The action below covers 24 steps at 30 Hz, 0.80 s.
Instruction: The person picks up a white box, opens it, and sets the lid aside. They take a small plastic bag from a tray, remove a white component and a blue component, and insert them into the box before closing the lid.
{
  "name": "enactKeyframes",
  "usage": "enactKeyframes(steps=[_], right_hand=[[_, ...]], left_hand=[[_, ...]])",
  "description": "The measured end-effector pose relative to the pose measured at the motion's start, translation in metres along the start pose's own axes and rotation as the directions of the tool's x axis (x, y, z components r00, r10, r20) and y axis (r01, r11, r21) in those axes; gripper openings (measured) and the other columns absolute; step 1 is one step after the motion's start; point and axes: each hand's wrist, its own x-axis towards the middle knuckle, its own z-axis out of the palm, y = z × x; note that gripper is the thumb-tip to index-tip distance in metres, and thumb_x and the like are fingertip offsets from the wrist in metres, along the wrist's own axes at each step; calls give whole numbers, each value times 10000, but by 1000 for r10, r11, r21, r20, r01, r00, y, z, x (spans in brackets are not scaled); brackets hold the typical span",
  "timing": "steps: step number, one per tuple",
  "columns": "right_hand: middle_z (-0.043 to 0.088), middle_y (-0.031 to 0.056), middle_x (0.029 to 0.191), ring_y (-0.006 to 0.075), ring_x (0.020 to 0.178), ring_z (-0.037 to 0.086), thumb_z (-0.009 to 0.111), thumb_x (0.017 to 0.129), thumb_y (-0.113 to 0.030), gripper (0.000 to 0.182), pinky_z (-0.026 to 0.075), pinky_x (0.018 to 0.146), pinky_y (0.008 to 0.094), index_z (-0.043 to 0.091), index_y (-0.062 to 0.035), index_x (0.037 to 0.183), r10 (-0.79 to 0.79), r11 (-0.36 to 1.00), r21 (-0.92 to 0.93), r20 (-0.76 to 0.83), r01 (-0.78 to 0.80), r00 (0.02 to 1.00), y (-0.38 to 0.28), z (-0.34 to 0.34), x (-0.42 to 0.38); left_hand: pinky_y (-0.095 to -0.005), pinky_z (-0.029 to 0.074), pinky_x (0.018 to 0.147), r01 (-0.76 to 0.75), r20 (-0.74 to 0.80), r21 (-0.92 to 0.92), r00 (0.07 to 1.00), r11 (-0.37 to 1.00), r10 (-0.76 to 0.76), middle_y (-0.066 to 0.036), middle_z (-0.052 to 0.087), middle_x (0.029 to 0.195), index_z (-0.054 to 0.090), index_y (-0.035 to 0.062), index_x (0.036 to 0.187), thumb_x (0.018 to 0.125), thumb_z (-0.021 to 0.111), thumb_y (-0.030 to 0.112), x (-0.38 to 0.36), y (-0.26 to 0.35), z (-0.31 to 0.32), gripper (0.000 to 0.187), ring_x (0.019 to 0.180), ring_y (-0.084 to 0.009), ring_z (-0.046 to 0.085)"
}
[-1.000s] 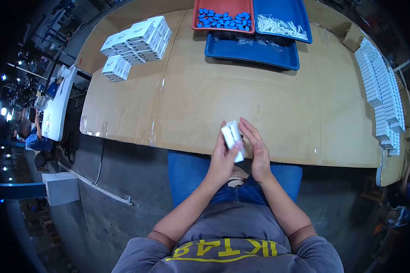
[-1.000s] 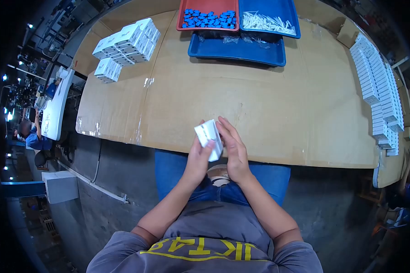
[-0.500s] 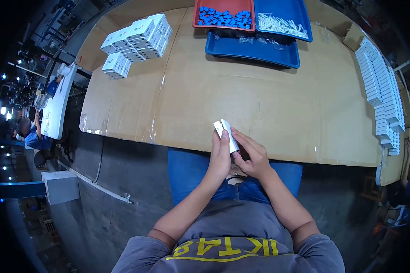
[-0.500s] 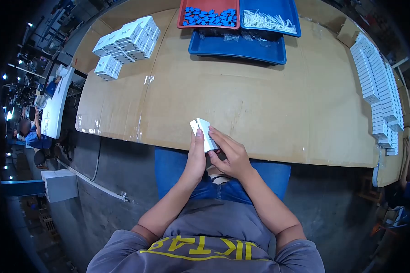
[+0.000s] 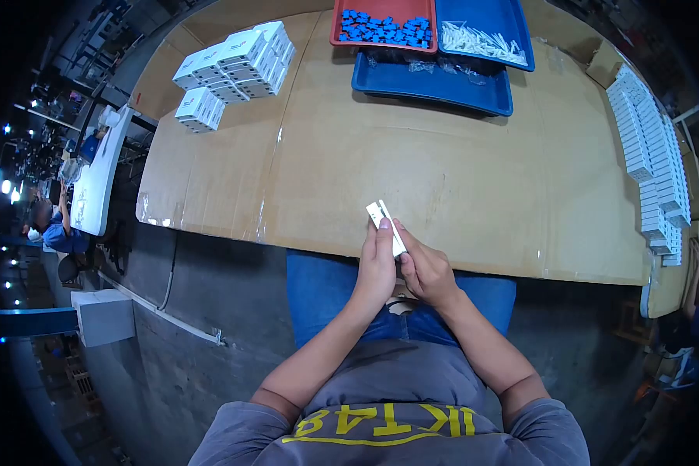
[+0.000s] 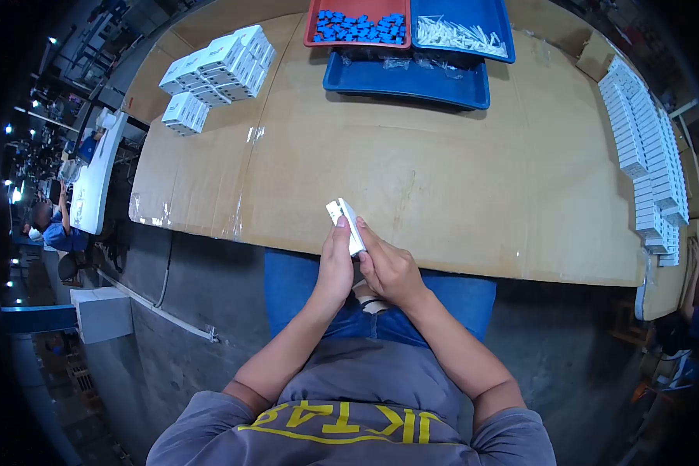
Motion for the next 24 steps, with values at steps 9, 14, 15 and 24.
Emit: enactKeyframes(steps=[9, 14, 15, 24], right_hand=[[674, 314, 1275, 373, 934, 763, 565, 982, -24, 473, 620, 752, 388, 518, 149, 1419, 33, 999, -29, 14, -33, 999, -4, -4, -7], [600, 294, 1413, 365, 1137, 713, 558, 1025, -81, 464, 584, 905, 417, 518, 98, 1450, 23, 997, 71, 17, -25, 1000, -4, -7, 3], [581, 288, 1447, 361, 1186, 697, 550, 1040, -103, 459, 572, 941, 420, 519, 82, 1459, 22, 993, 112, 26, -24, 999, -5, -10, 7], [674, 118, 1249, 154, 1116, 630, 571, 1092, -291, 475, 515, 949, 307, 518, -2, 1465, 657, 309, 672, 361, -673, 662, -34, -39, 26]], left_hand=[[-264, 457, 797, -18, 37, 0, 999, 1000, 18, -12, 558, 976, 540, 36, 1257, 1150, 388, 359, -4, 4, 1, 373, 882, -91, 504], [-283, 461, 910, -42, 45, -27, 998, 999, 44, -50, 602, 1104, 515, 25, 1339, 1141, 403, 358, -1, 2, -7, 403, 1010, -121, 556], [-291, 459, 947, -38, 43, -63, 998, 997, 41, -66, 605, 1153, 488, 19, 1393, 1134, 416, 327, 0, 6, -9, 408, 1054, -136, 563], [-455, 231, 1266, -474, 395, 198, 840, 858, 373, -223, 307, 1621, 117, 44, 1656, 808, 664, 128, 1, 21, -19, 1013, 1529, -342, 307]])
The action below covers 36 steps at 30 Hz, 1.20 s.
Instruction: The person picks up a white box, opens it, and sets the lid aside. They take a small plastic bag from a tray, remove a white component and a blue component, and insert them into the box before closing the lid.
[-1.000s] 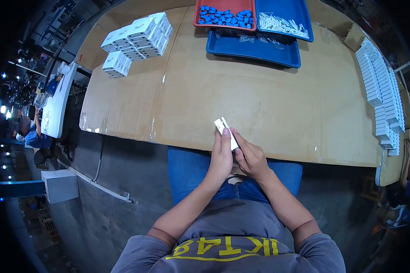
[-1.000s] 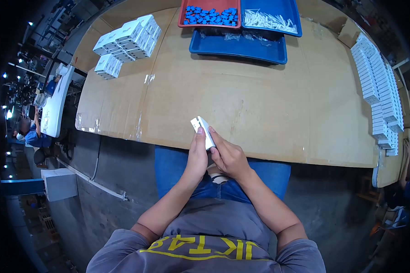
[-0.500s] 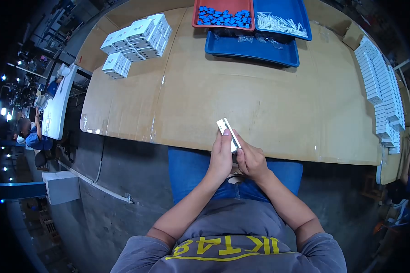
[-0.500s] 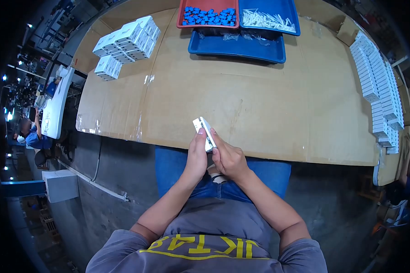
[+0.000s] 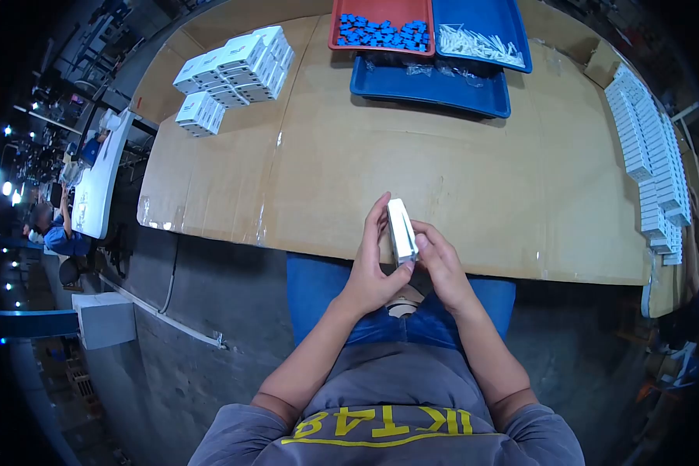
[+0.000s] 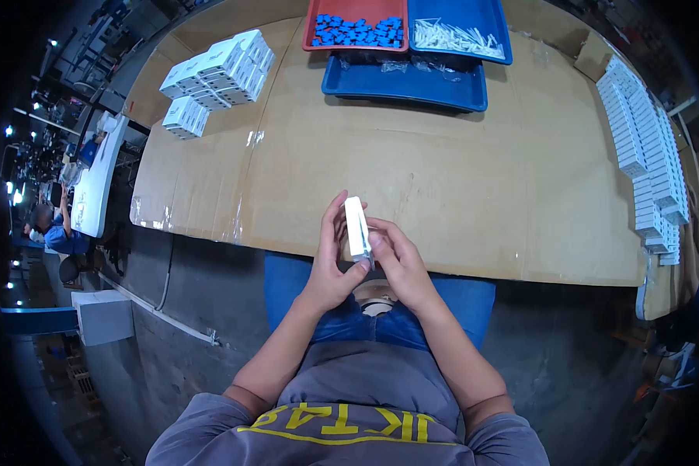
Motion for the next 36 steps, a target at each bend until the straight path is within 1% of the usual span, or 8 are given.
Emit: enactKeyframes(steps=[3, 9, 12, 14, 17, 21, 26, 36], right_hand=[[658, 119, 1299, 156, 1147, 629, 611, 1067, -241, 482, 505, 970, 311, 505, 5, 1468, -4, 1000, 23, -12, 4, 1000, 0, 0, 1], [617, 128, 1369, 175, 1198, 628, 664, 1006, -95, 511, 495, 1027, 318, 489, 38, 1466, -34, 992, 118, -39, 38, 999, 10, 0, 4], [600, 137, 1401, 205, 1242, 617, 685, 970, -43, 540, 479, 1079, 355, 488, 38, 1466, -15, 993, 120, -48, 20, 999, 6, 1, 3], [577, 152, 1436, 230, 1277, 603, 700, 949, -35, 567, 460, 1120, 384, 487, 33, 1469, 0, 989, 148, -42, 6, 999, 7, 2, 2], [544, 186, 1466, 274, 1333, 567, 742, 908, -46, 611, 428, 1159, 411, 503, 15, 1467, -376, 912, -180, -5, 369, 927, 22, 6, 4], [464, 233, 1548, 343, 1444, 474, 743, 900, -71, 567, 400, 1182, 429, 567, -10, 1436, -558, 666, -595, 1, 449, 830, 9, 18, -1], [510, 293, 1525, 388, 1427, 512, 684, 978, -104, 508, 408, 1173, 436, 540, 90, 1425, -522, 786, -408, -35, 465, 852, 20, 30, -6], [488, 357, 1505, 456, 1403, 509, 586, 1050, -132, 484, 466, 1120, 449, 507, 128, 1451, -679, 599, -533, 57, 598, 732, 27, 34, -7]], left_hand=[[-459, 230, 1264, 11, 3, -164, 1000, 986, -11, -230, 283, 1643, 79, 22, 1660, 851, 671, 158, -1, 9, 5, 1011, 1534, -365, 299], [-468, 215, 1263, -44, 58, 75, 998, 996, 39, -248, 205, 1679, 54, 22, 1664, 959, 674, 348, 4, -1, 6, 994, 1570, -369, 219], [-456, 206, 1266, -126, 65, 132, 991, 983, 118, -244, 190, 1682, 50, 23, 1666, 1013, 593, 494, 3, -9, 5, 972, 1578, -362, 191], [-442, 232, 1255, -60, -2, -23, 998, 998, 60, -227, 233, 1664, 56, 34, 1671, 1052, 495, 553, 2, -12, 6, 919, 1555, -349, 244], [-415, 290, 1224, 124, -52, -264, 989, 957, -142, -186, 335, 1614, 85, 43, 1674, 1065, 372, 647, 1, 4, 15, 905, 1485, -302, 361], [-378, 364, 1172, 116, -146, -313, 975, 943, -169, -139, 460, 1511, 123, 61, 1674, 1082, 315, 648, 3, 6, 24, 855, 1387, -253, 470], [-381, 345, 1178, 26, -243, -325, 964, 945, -110, -144, 478, 1476, 174, 52, 1656, 1070, 335, 665, 3, 8, 31, 863, 1383, -249, 467], [-370, 336, 1181, -97, -269, -255, 963, 962, 25, -178, 491, 1457, 232, -9, 1605, 1054, 349, 691, -1, 5, 33, 899, 1384, -254, 467]])
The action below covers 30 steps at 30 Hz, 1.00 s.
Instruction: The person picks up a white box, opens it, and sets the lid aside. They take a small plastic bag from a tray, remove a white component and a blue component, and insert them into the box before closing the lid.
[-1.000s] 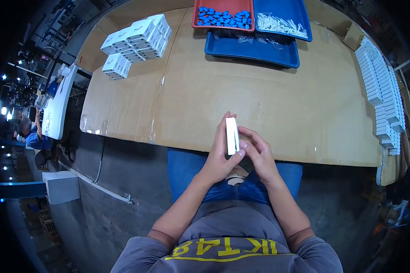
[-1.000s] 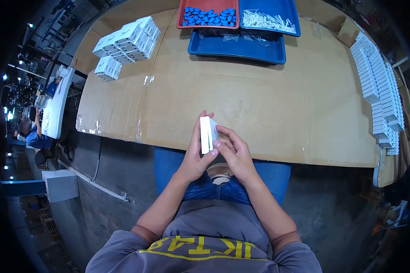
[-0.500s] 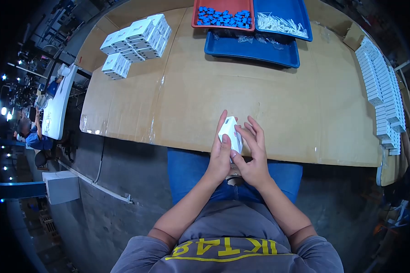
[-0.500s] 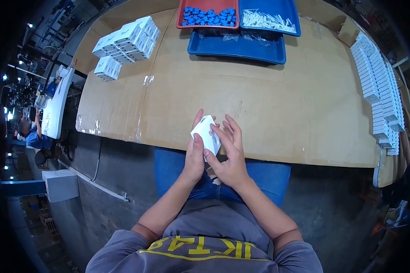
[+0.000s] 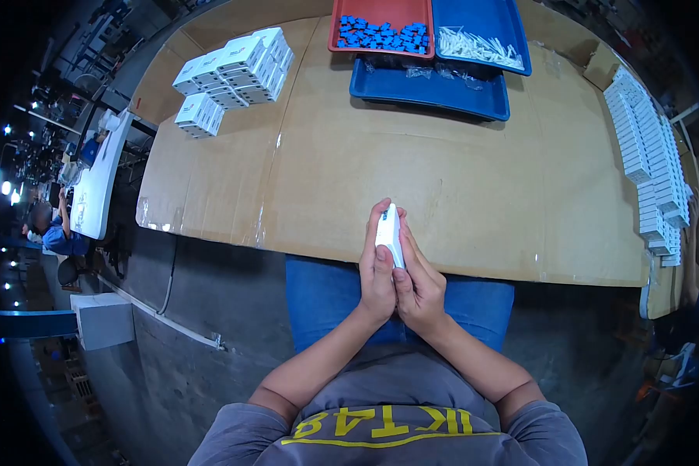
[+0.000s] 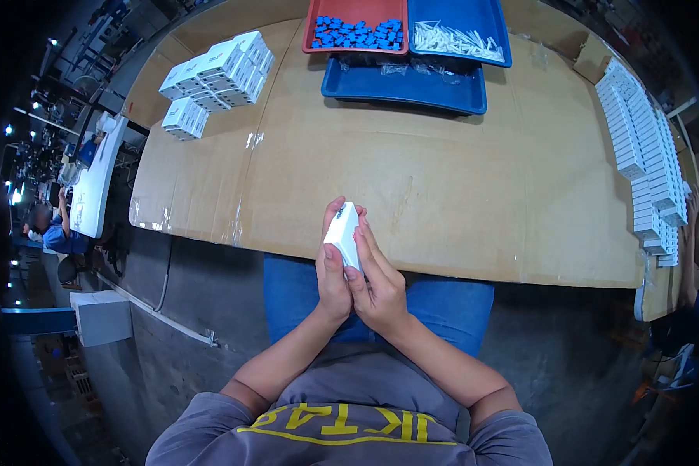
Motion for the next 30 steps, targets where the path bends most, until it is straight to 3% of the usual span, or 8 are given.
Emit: enactKeyframes(steps=[8, 14, 17, 21, 23, 24, 27, 30], right_hand=[[510, 391, 1458, 494, 1339, 558, 548, 1059, -139, 476, 503, 1077, 457, 508, 168, 1420, -97, 989, -108, -8, 96, 995, 3, -2, -3], [515, 394, 1450, 497, 1330, 565, 513, 1075, -157, 473, 506, 1072, 462, 512, 180, 1408, -78, 994, -83, -20, 76, 997, 1, 0, -5], [455, 381, 1517, 473, 1408, 500, 488, 1088, -159, 488, 459, 1125, 464, 467, 154, 1463, -28, 998, -50, -1, 28, 1000, -4, 3, -7], [409, 319, 1584, 406, 1489, 416, 444, 1113, -203, 489, 353, 1207, 434, 448, 107, 1492, 103, 969, 227, -16, -96, 995, -5, 8, -3], [419, 278, 1592, 373, 1504, 399, 433, 1121, -233, 483, 309, 1230, 412, 459, 72, 1495, 200, 909, 373, -5, -184, 980, -1, 5, 4], [488, 224, 1545, 323, 1456, 461, 448, 1124, -270, 465, 334, 1213, 388, 492, 34, 1474, 271, 930, 271, -45, -250, 961, -2, 2, 6], [505, 180, 1531, 280, 1426, 489, 487, 1116, -291, 478, 372, 1183, 387, 480, -3, 1496, 571, 546, 571, 283, -613, 771, -13, -16, 21], [547, 181, 1482, 224, 1374, 537, 579, 1081, -200, 491, 441, 1126, 356, 456, 13, 1507, 576, 558, 571, 256, -602, 776, -17, -14, 21]], left_hand=[[-363, 337, 1179, 27, 12, -40, 1000, 999, -26, -175, 492, 1454, 244, -34, 1573, 1003, 423, 749, -2, 5, 2, 985, 1386, -240, 465], [-366, 328, 1187, 69, -5, -136, 997, 988, -71, -177, 479, 1467, 231, -33, 1581, 992, 438, 758, -6, 8, 3, 1007, 1395, -248, 457], [-375, 325, 1194, 43, -22, -138, 999, 990, -47, -184, 465, 1488, 203, -20, 1606, 991, 449, 752, -5, 4, 3, 1017, 1413, -254, 441], [-398, 311, 1208, 22, -24, -199, 999, 980, -28, -207, 435, 1530, 162, 15, 1642, 993, 471, 731, 1, 4, -2, 1014, 1444, -275, 411], [-433, 293, 1219, -25, 24, -22, 999, 999, 25, -240, 384, 1581, 137, 29, 1652, 975, 502, 727, 3, 1, -13, 1039, 1476, -313, 380], [-441, 287, 1221, -66, 49, 46, 997, 997, 63, -247, 366, 1595, 129, 27, 1653, 969, 516, 720, 3, 0, -16, 1048, 1483, -323, 371], [-467, 269, 1228, -164, 138, 235, 981, 958, 134, -278, 316, 1621, 111, -12, 1645, 942, 572, 658, 4, -9, -24, 1076, 1492, -360, 353], [-466, 310, 1203, -222, 154, 266, 970, 938, 185, -293, 363, 1558, 137, -67, 1622, 947, 559, 634, 6, -15, -24, 1061, 1440, -383, 404]])
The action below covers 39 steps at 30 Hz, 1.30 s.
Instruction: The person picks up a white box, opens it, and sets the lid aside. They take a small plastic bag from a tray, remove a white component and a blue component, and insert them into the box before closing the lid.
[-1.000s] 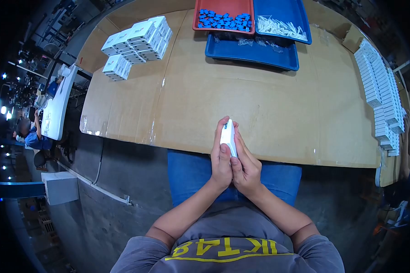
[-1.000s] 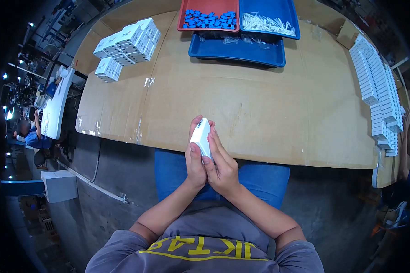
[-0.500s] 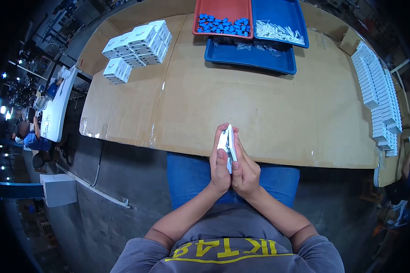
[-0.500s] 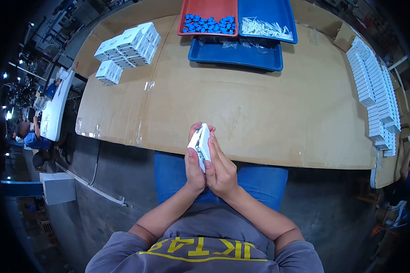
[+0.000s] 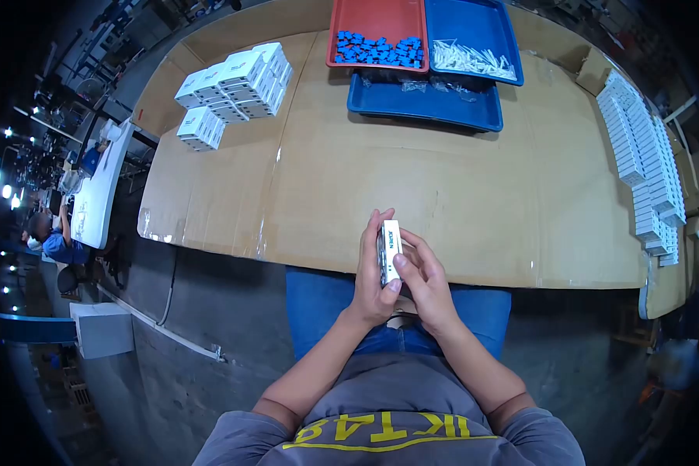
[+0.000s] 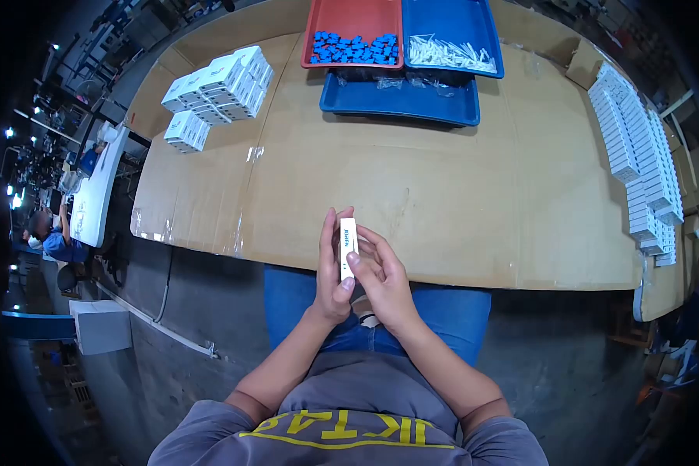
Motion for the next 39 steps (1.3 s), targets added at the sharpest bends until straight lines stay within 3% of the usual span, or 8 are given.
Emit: enactKeyframes(steps=[7, 12, 21, 26, 27, 30, 36, 39], right_hand=[[553, 209, 1485, 192, 1345, 557, 592, 1074, -138, 534, 448, 1120, 328, 417, 53, 1541, -2, 998, 56, -41, 4, 999, 11, 13, -9], [549, 200, 1506, 209, 1378, 529, 541, 1090, -125, 493, 414, 1142, 331, 445, 62, 1536, -163, 977, -146, -33, 157, 986, 24, 15, -14], [552, 177, 1501, 236, 1360, 536, 514, 1110, -187, 473, 416, 1129, 337, 484, 62, 1510, -183, 960, -218, -14, 176, 983, 19, 12, -12], [560, 152, 1397, 239, 1241, 579, 588, 1086, -313, 527, 466, 1066, 363, 525, -6, 1509, -73, 972, -220, 40, 80, 997, 10, -19, -1], [541, 160, 1403, 256, 1239, 575, 634, 1053, -323, 554, 468, 1067, 376, 533, -25, 1509, -133, 923, -355, 68, 148, 989, 8, -24, -1], [438, 212, 1506, 367, 1325, 527, 833, 855, -351, 743, 462, 1093, 449, 568, -94, 1500, -329, 568, -732, 215, 375, 919, -8, -30, 0], [452, 268, 1547, 428, 1413, 489, 853, 785, -456, 855, 403, 1163, 546, 559, -52, 1479, -486, 295, -687, 490, 664, 723, -2, -46, 15], [526, 282, 1478, 437, 1350, 554, 820, 797, -539, 852, 426, 1145, 559, 584, -5, 1418, -555, 188, -687, 516, 702, 653, -5, -46, 20]], left_hand=[[-437, 447, 1062, 29, -151, 157, 989, 987, -5, -227, 514, 1337, 398, -93, 1485, 949, 458, 682, -3, 2, 4, 945, 1228, -306, 557], [-420, 460, 1033, -27, -210, 91, 977, 995, 46, -221, 536, 1292, 484, -92, 1369, 943, 405, 642, -8, -6, 5, 853, 1181, -296, 575], [-406, 438, 1059, 30, -190, -22, 981, 999, -33, -206, 524, 1317, 420, -99, 1442, 923, 401, 688, -10, -4, 4, 942, 1213, -290, 555], [-447, 445, 1072, 7, -26, 185, 1000, 983, -2, -235, 428, 1419, 201, -107, 1591, 927, 442, 820, 0, -4, -3, 1165, 1236, -340, 551], [-446, 446, 1078, 35, 0, 191, 999, 981, -36, -227, 417, 1434, 152, -95, 1617, 919, 439, 846, 1, -2, -3, 1206, 1242, -337, 550], [-375, 465, 1088, 336, 31, -325, 938, 884, -345, -187, 478, 1466, 125, 5, 1655, 1029, 334, 736, 1, 11, -1, 986, 1307, -278, 544], [-381, 544, 1036, 717, 317, -556, 651, 421, -690, -151, 592, 1395, 379, 62, 1547, 1087, 237, 657, 5, 34, 2, 765, 1243, -239, 639], [-374, 549, 1027, 747, 335, -530, 619, 401, -711, -138, 600, 1370, 396, 68, 1529, 1083, 238, 667, 3, 42, 5, 763, 1243, -234, 637]])
